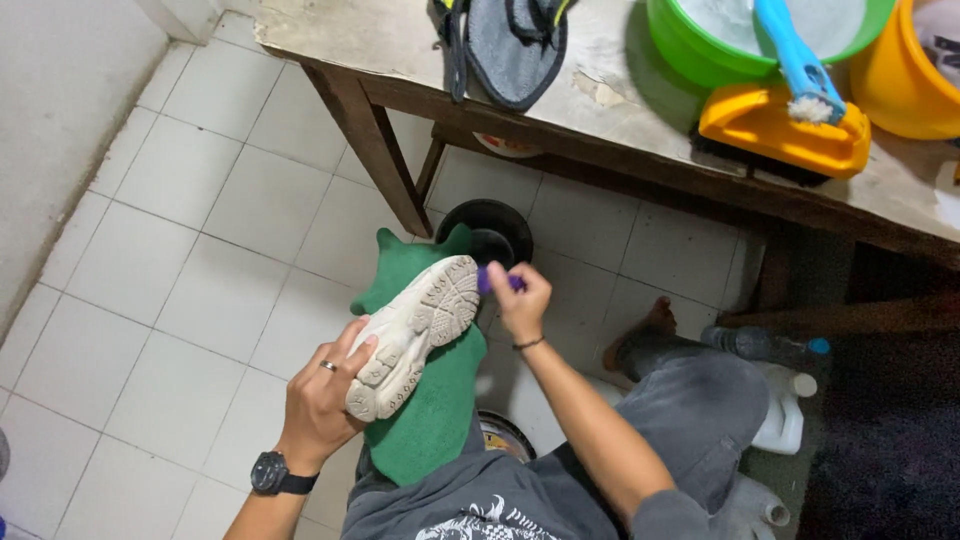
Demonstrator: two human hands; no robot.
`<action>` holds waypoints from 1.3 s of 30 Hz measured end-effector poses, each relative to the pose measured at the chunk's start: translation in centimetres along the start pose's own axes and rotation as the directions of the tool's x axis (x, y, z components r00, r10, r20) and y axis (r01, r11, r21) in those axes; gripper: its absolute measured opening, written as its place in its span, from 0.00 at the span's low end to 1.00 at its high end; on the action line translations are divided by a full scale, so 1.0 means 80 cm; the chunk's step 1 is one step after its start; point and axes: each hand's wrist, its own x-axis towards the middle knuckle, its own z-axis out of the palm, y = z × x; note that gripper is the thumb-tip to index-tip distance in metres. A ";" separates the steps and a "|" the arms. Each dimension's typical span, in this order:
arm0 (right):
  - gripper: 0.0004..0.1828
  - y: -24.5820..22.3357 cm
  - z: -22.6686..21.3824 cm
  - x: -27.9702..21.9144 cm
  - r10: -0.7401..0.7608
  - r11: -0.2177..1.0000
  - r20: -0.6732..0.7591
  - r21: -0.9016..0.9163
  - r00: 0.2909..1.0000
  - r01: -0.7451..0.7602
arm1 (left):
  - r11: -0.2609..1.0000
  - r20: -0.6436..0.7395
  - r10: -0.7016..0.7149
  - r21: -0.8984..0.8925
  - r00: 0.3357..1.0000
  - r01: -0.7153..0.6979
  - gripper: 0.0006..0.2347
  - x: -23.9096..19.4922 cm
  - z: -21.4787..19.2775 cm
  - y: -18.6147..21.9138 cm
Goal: The person scrubs the sole of a white sneaker using a purple brush and a small metal tool. They repeatedly dip the tools into a yellow bucket of soapy water and continue scrubbing the shoe's sole while holding it over a green cloth.
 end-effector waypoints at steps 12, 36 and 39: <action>0.23 -0.073 -0.020 0.045 -0.010 1.000 0.044 -0.011 0.999 0.011 | 0.998 0.055 0.052 -0.024 0.997 -0.051 0.25 0.014 0.011 0.020; 0.22 -0.007 -0.131 0.068 0.169 0.911 -0.092 -0.366 0.981 -0.191 | 0.983 0.054 0.151 -0.110 0.987 -0.145 0.26 0.046 0.028 0.048; 0.17 -0.104 -0.174 0.085 -0.041 0.895 -0.183 -0.444 0.982 -0.045 | 0.972 -0.013 0.127 -0.199 0.992 -0.127 0.28 0.053 0.021 0.048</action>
